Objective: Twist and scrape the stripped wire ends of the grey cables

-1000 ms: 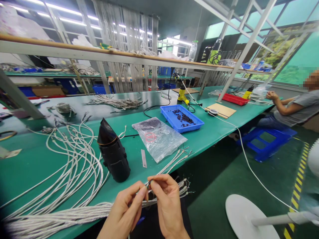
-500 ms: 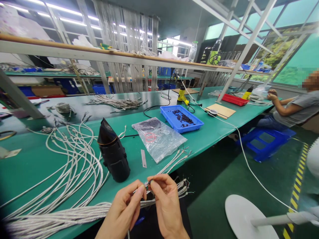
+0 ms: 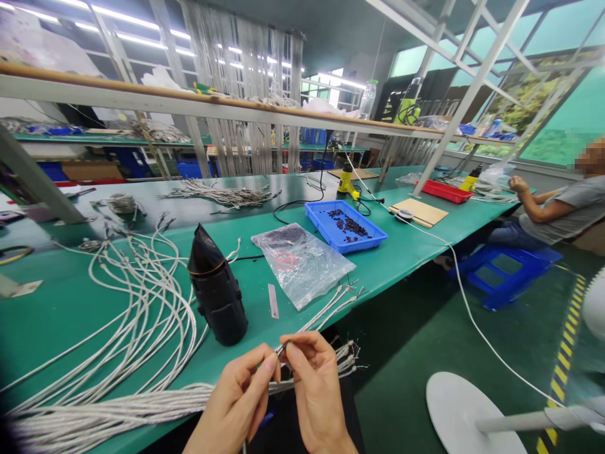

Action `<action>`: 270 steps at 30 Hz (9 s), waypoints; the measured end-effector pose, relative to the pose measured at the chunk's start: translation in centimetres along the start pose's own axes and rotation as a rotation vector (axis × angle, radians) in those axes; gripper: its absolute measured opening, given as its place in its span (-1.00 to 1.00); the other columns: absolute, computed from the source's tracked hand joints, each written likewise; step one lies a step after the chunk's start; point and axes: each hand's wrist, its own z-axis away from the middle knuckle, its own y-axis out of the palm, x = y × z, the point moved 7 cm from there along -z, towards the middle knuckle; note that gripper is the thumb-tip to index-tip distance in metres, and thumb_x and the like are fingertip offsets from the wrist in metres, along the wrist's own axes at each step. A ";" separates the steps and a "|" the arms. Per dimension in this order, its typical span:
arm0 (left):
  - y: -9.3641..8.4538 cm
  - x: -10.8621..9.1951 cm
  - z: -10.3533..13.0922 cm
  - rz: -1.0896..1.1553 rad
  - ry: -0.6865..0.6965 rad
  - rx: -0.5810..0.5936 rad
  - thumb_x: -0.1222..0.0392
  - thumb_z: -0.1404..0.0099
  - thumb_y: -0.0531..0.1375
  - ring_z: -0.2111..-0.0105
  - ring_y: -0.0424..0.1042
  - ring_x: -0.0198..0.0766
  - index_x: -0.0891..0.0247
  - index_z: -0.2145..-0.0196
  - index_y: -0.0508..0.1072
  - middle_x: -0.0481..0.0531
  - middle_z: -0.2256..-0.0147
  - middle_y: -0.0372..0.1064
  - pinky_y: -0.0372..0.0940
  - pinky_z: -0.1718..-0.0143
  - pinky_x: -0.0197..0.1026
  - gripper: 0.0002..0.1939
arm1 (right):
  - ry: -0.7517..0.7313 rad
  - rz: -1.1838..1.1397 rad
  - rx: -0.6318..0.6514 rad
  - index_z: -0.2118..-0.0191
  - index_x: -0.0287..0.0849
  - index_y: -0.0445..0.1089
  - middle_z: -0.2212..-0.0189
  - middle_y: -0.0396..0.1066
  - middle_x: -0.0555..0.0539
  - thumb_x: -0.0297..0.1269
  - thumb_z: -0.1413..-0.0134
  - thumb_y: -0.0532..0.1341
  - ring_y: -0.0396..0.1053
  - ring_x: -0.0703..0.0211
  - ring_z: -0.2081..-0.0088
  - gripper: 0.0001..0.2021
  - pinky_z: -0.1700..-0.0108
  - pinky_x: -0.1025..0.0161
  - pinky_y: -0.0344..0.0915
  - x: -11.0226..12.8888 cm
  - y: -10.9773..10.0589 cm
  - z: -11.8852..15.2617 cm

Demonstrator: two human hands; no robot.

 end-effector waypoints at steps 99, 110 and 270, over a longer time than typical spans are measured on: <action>0.1 1.2 2.6 0.137 -0.218 0.351 -0.12 -0.38 0.08 0.46 0.20 -0.35 0.31 0.35 0.37 -0.07 0.48 0.21 0.12 0.38 -0.31 -0.60 | -0.205 0.242 -0.064 0.22 -0.17 0.54 0.38 0.54 -0.05 -0.29 0.14 0.49 0.46 0.24 0.32 -0.71 0.21 0.38 0.38 4.5 -0.7 -0.7; -1.5 1.4 3.0 0.014 -0.241 0.196 -0.16 -0.41 -0.02 0.44 0.04 -0.36 0.24 0.38 0.30 -0.11 0.40 0.09 -0.01 0.47 -0.34 -0.58 | -0.104 0.163 -0.090 0.21 -0.16 0.58 0.36 0.53 -0.04 -0.24 0.27 0.54 0.43 0.29 0.30 -0.62 0.20 0.44 0.38 3.8 -0.6 -0.4; -17.2 -17.1 -4.1 -0.757 0.363 -0.142 0.16 -0.32 0.14 0.56 0.01 -0.40 0.35 0.45 0.43 -0.15 0.58 0.08 -0.07 0.56 -0.29 -0.76 | -1.216 1.322 0.947 0.37 -0.21 0.46 0.43 0.47 -0.03 -0.44 -0.16 0.27 0.37 0.22 0.42 -0.92 0.35 0.30 0.22 11.1 23.0 -7.7</action>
